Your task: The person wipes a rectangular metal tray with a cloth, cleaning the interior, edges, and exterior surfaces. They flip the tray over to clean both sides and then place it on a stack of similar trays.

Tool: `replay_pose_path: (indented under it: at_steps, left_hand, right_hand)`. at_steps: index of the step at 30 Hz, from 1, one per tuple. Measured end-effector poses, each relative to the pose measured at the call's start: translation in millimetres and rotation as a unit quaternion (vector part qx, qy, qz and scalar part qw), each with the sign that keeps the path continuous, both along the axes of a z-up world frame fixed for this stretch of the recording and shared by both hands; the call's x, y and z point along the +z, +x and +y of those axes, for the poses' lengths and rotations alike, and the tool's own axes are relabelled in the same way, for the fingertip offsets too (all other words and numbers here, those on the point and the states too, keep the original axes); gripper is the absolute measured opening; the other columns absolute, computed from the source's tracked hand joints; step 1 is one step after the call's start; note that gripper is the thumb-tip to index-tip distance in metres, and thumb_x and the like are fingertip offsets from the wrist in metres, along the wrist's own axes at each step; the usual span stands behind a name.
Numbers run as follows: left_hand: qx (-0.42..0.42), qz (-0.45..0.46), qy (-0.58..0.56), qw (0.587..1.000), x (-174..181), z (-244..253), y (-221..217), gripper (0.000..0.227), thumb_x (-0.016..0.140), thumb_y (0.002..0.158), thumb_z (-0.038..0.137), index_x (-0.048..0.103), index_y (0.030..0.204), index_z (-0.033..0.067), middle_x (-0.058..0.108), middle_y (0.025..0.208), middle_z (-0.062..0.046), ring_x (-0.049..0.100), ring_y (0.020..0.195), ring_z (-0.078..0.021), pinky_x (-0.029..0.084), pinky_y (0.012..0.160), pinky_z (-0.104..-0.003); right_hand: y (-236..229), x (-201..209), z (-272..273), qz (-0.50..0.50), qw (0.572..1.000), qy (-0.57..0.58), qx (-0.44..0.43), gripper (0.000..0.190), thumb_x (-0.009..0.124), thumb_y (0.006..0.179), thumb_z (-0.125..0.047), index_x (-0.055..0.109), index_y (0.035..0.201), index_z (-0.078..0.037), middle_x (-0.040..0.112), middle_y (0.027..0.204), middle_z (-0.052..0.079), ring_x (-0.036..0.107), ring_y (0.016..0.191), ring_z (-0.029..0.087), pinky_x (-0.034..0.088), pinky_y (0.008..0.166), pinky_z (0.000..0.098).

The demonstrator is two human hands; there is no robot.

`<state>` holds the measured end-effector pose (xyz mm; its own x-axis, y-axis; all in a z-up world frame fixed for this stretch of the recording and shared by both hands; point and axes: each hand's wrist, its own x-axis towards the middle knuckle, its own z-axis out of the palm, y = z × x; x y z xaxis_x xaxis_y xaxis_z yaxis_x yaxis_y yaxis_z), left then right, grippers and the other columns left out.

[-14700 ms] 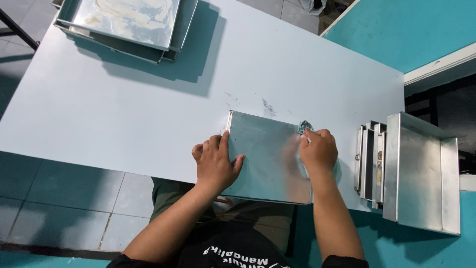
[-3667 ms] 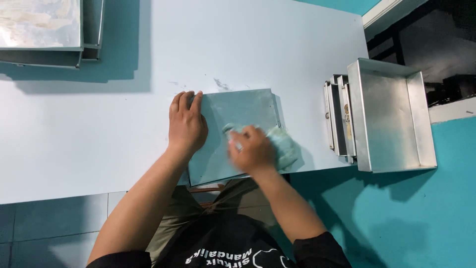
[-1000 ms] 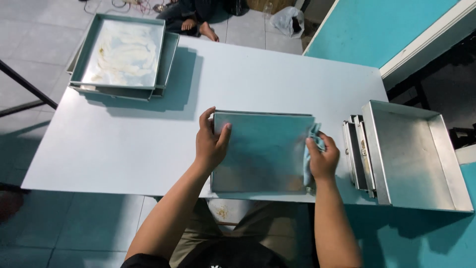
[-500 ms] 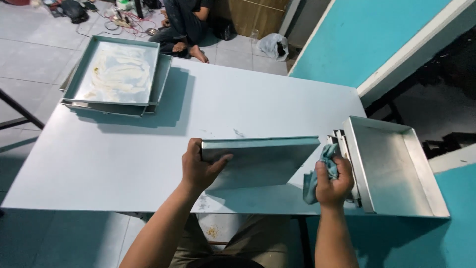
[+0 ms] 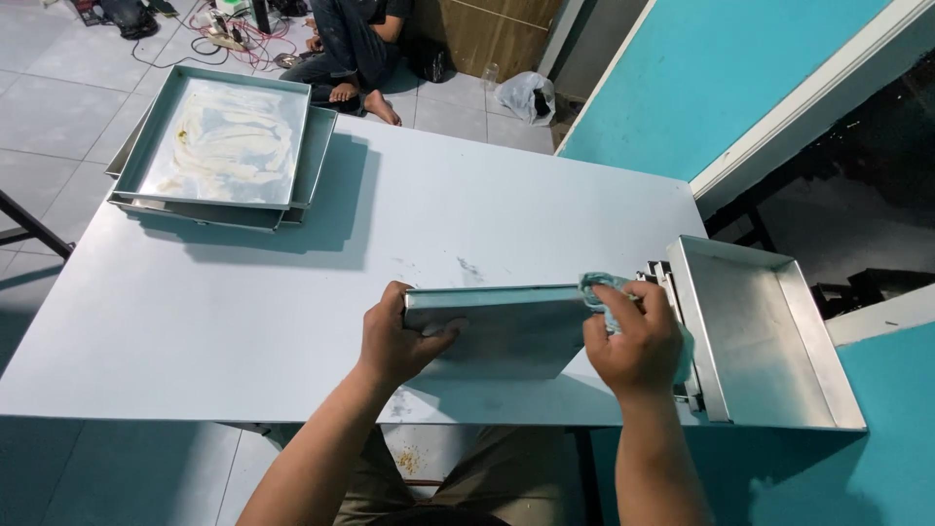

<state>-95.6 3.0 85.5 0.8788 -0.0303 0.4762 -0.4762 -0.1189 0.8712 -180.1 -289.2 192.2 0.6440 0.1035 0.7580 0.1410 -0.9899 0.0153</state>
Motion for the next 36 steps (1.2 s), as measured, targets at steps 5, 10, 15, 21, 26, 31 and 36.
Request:
replay_pose_path:
  at_steps: [5,10,15,21,26,31,36]
  left_hand:
    - [0.007,-0.016,0.009,1.0,4,-1,-1,0.055,0.098,0.065,0.026,0.056,0.094,0.0045,0.065,0.062,-0.019,0.068,0.05,-0.0397,0.049,0.036,-0.041]
    - [0.004,-0.032,0.019,0.999,-1,2,-1,0.054,0.098,0.065,0.026,0.057,0.094,0.0056,0.065,0.063,-0.018,0.069,0.051,-0.0394,0.05,0.036,-0.041]
    - [-0.011,-0.034,0.008,0.999,-8,3,1,0.052,0.097,0.068,0.024,0.057,0.095,0.0049,0.064,0.063,-0.019,0.067,0.052,-0.0428,0.048,0.033,-0.044]
    - [0.023,-0.043,0.017,0.999,-30,-3,5,0.057,0.099,0.065,0.032,0.057,0.094,0.0067,0.064,0.06,-0.015,0.068,0.052,-0.0377,0.049,0.038,-0.042]
    - [-0.009,-0.036,0.001,0.999,-4,3,-4,0.051,0.098,0.066,0.022,0.058,0.092,0.0055,0.066,0.062,-0.015,0.07,0.051,-0.0332,0.054,0.042,-0.038]
    - [-0.002,-0.053,0.006,0.999,-12,1,0,0.053,0.099,0.065,0.025,0.057,0.091,0.0047,0.063,0.059,-0.015,0.068,0.05,-0.0358,0.05,0.039,-0.038]
    - [-0.021,-0.056,0.001,0.998,-6,6,-3,0.051,0.099,0.065,0.02,0.058,0.091,0.0038,0.065,0.062,-0.017,0.069,0.05,-0.0385,0.052,0.037,-0.04]
  right_hand:
    - [6,-5,39,0.013,0.998,0.002,0.063,0.023,0.067,0.08,-0.008,0.078,0.099,-0.014,0.063,0.097,0.008,0.066,0.077,0.028,0.056,0.064,0.0326]
    - [0,17,83,0.052,0.996,-0.001,0.067,0.03,0.068,0.077,-0.006,0.078,0.104,-0.015,0.061,0.099,0.007,0.068,0.076,0.028,0.059,0.059,0.0343]
    - [-10,43,82,0.139,0.989,0.021,-0.035,0.027,0.068,0.08,-0.001,0.075,0.104,-0.01,0.063,0.096,0.01,0.068,0.074,0.034,0.059,0.058,0.0386]
    - [-14,24,19,0.095,0.986,0.036,-0.131,0.03,0.065,0.077,-0.008,0.079,0.102,-0.017,0.065,0.1,0.007,0.07,0.08,0.034,0.058,0.063,0.0446]
    - [-15,26,33,0.085,0.987,0.02,-0.132,0.027,0.066,0.079,-0.006,0.078,0.101,-0.014,0.064,0.098,0.007,0.07,0.078,0.034,0.059,0.061,0.0423]
    - [-5,12,56,0.08,0.996,0.014,-0.042,0.033,0.063,0.074,-0.005,0.079,0.101,-0.015,0.062,0.095,0.006,0.068,0.073,0.034,0.056,0.056,0.0421]
    - [1,27,111,0.081,0.995,0.012,0.055,0.03,0.066,0.074,-0.004,0.078,0.1,-0.015,0.062,0.095,-0.001,0.063,0.064,0.032,0.054,0.045,0.036]
